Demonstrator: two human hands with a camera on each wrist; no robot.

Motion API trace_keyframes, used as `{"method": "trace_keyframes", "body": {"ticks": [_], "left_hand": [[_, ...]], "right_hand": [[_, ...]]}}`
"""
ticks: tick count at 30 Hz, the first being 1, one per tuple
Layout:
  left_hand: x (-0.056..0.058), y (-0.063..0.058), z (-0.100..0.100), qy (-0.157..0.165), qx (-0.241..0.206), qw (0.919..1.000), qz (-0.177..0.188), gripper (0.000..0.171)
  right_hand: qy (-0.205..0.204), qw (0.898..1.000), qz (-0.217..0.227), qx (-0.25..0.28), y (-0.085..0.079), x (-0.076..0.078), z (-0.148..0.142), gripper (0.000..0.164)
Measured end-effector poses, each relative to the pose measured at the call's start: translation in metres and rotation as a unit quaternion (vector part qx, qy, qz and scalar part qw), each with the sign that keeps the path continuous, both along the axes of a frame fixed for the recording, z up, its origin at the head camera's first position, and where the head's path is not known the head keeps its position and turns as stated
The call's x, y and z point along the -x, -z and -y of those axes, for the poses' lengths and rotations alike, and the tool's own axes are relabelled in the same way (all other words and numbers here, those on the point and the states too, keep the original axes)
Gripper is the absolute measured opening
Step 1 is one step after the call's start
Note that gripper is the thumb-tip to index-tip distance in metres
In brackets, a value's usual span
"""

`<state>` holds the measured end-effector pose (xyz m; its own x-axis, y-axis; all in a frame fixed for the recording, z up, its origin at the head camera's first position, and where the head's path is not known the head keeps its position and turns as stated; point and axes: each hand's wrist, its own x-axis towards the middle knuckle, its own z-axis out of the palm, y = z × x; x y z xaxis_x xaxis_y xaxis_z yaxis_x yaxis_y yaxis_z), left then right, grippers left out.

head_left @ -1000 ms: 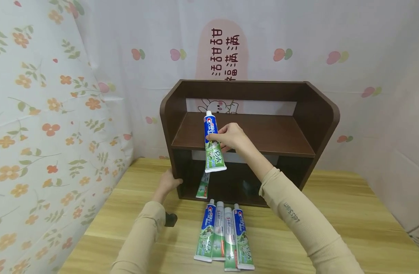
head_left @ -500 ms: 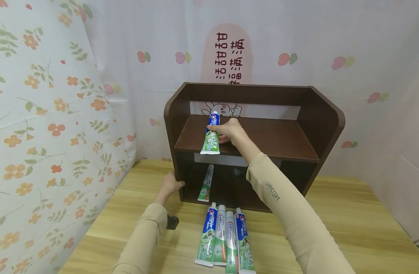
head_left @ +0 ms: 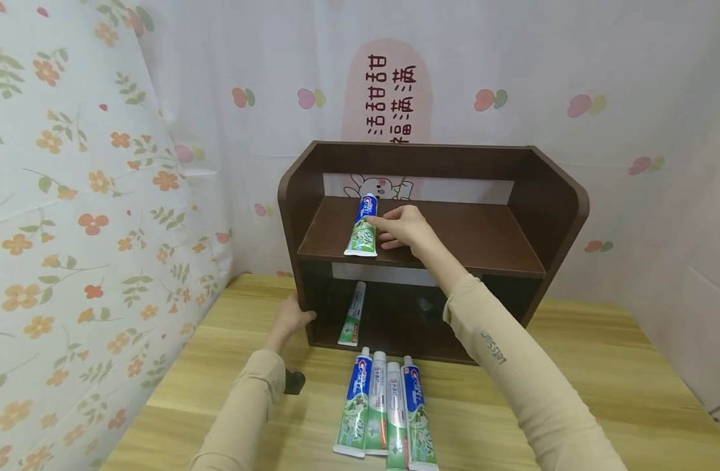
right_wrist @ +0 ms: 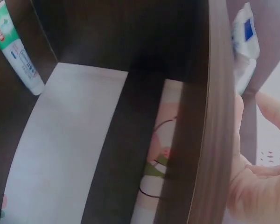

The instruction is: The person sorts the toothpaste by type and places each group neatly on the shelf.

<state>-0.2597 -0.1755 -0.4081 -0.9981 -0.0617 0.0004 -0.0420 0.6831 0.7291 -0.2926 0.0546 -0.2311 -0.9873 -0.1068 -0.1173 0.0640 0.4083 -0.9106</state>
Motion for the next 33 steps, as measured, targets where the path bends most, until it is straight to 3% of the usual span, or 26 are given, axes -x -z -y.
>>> {"method": "trace_keyframes", "body": {"ticks": [7,15,22,27,33], "left_hand": [[0.005,0.001,0.003,0.004,0.003,1.0000,-0.007,0.053],[0.004,0.000,0.004,0.011,0.021,0.9997,-0.010,0.053],[0.003,0.003,0.000,0.012,0.020,0.9997,0.001,0.055],[0.001,0.002,-0.001,0.009,0.008,0.9999,0.001,0.056],[0.001,-0.002,0.001,0.014,0.001,0.9999,0.002,0.057]], "right_hand": [[-0.048,0.998,-0.032,0.005,0.004,-0.035,-0.033,0.049],[-0.083,0.994,-0.076,-0.013,0.025,-0.068,-0.055,0.046],[-0.092,0.993,-0.071,-0.023,0.067,-0.089,-0.073,0.045],[-0.082,0.996,-0.042,-0.004,0.101,-0.092,-0.087,0.047],[-0.080,0.996,-0.018,0.020,0.128,-0.095,-0.092,0.046]]}}
